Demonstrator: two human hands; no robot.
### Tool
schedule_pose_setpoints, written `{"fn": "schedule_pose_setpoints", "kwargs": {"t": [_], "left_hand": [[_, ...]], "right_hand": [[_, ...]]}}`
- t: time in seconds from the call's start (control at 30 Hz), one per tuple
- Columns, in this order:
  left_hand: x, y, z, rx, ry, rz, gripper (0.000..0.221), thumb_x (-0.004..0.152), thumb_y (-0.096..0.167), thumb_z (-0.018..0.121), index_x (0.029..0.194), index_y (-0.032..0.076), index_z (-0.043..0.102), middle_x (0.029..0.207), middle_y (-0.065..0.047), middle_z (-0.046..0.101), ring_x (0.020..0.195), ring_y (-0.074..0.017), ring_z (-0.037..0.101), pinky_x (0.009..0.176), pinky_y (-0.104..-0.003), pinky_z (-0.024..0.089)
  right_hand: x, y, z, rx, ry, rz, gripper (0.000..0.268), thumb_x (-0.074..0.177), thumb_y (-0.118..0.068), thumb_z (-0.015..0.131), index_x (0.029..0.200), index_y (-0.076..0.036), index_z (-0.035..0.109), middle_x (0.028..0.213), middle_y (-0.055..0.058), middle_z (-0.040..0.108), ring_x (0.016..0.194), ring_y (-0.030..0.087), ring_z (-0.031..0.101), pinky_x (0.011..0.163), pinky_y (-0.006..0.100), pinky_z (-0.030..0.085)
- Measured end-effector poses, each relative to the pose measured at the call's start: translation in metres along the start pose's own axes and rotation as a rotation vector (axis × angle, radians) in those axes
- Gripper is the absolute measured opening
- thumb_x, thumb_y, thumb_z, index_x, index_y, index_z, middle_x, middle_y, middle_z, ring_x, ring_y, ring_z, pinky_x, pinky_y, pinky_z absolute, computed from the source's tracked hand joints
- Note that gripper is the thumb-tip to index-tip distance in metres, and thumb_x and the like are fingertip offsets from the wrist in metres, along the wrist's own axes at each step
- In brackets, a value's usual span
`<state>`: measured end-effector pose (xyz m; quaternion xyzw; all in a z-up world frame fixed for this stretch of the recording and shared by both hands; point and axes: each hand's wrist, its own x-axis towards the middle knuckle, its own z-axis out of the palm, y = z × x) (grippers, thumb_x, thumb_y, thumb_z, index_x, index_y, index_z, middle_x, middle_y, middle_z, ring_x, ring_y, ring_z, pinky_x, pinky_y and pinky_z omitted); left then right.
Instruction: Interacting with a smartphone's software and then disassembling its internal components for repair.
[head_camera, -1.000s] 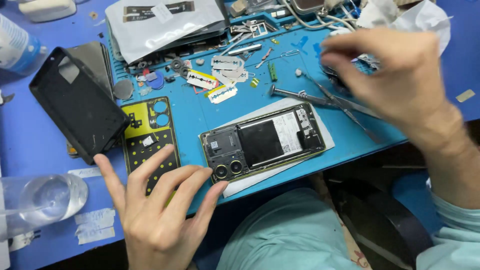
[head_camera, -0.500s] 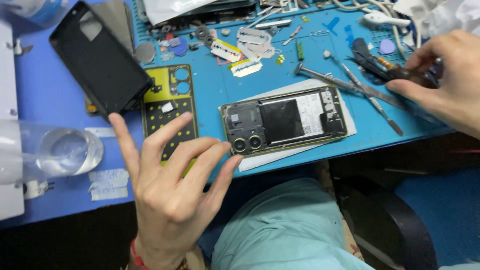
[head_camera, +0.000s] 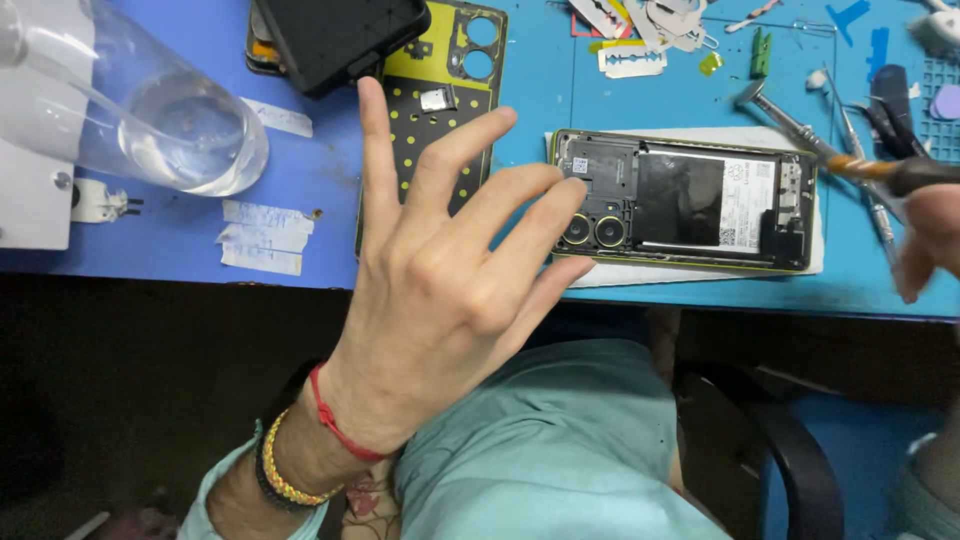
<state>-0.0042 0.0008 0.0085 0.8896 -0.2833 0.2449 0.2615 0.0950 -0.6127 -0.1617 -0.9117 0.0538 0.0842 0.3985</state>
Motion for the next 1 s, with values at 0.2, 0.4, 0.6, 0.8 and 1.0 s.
{"fn": "schedule_pose_setpoints", "kwargs": {"t": [0.2, 0.4, 0.6, 0.8, 1.0], "left_hand": [[-0.001, 0.005, 0.009, 0.008, -0.014, -0.003, 0.035, 0.102, 0.020, 0.096, 0.121, 0.000, 0.075, 0.123, -0.009, 0.070, 0.135, -0.0437, 0.060, 0.116, -0.091, 0.018], [-0.001, 0.002, 0.012, -0.031, 0.022, 0.000, 0.032, 0.105, 0.014, 0.099, 0.113, -0.002, 0.074, 0.121, -0.011, 0.070, 0.131, -0.0451, 0.061, 0.114, -0.094, 0.018], [-0.001, 0.000, 0.014, -0.053, 0.041, 0.004, 0.030, 0.107, 0.009, 0.101, 0.113, -0.004, 0.074, 0.122, -0.013, 0.070, 0.130, -0.0465, 0.063, 0.112, -0.096, 0.018], [-0.001, 0.000, 0.013, -0.063, 0.028, -0.003, 0.026, 0.111, 0.005, 0.098, 0.114, -0.005, 0.074, 0.122, -0.014, 0.070, 0.131, -0.0475, 0.063, 0.112, -0.096, 0.017], [0.000, 0.000, 0.014, -0.065, 0.039, -0.003, 0.025, 0.111, 0.003, 0.098, 0.113, -0.005, 0.074, 0.122, -0.014, 0.071, 0.131, -0.0476, 0.063, 0.111, -0.096, 0.017]], "right_hand": [[-0.106, -0.317, 0.127, 0.118, 0.010, -0.627, 0.045, 0.120, -0.027, 0.050, 0.148, 0.008, 0.046, 0.147, 0.024, 0.049, 0.127, 0.034, 0.066, 0.111, 0.039, 0.060], [-0.117, -0.336, 0.151, 0.077, 0.106, -0.630, 0.042, 0.123, -0.026, 0.052, 0.140, 0.010, 0.039, 0.133, 0.031, 0.059, 0.126, 0.038, 0.066, 0.117, 0.043, 0.056], [-0.114, -0.328, 0.150, 0.165, 0.033, -0.591, 0.039, 0.127, -0.033, 0.037, 0.141, 0.002, 0.028, 0.133, 0.029, 0.049, 0.110, 0.040, 0.072, 0.109, 0.047, 0.066], [-0.116, -0.335, 0.153, 0.150, 0.006, -0.560, 0.037, 0.126, -0.030, 0.040, 0.140, 0.002, 0.029, 0.131, 0.029, 0.048, 0.110, 0.042, 0.075, 0.109, 0.050, 0.067], [-0.112, -0.329, 0.151, 0.130, -0.009, -0.595, 0.036, 0.126, -0.027, 0.039, 0.139, 0.004, 0.028, 0.133, 0.030, 0.046, 0.110, 0.043, 0.073, 0.108, 0.051, 0.068]]}}
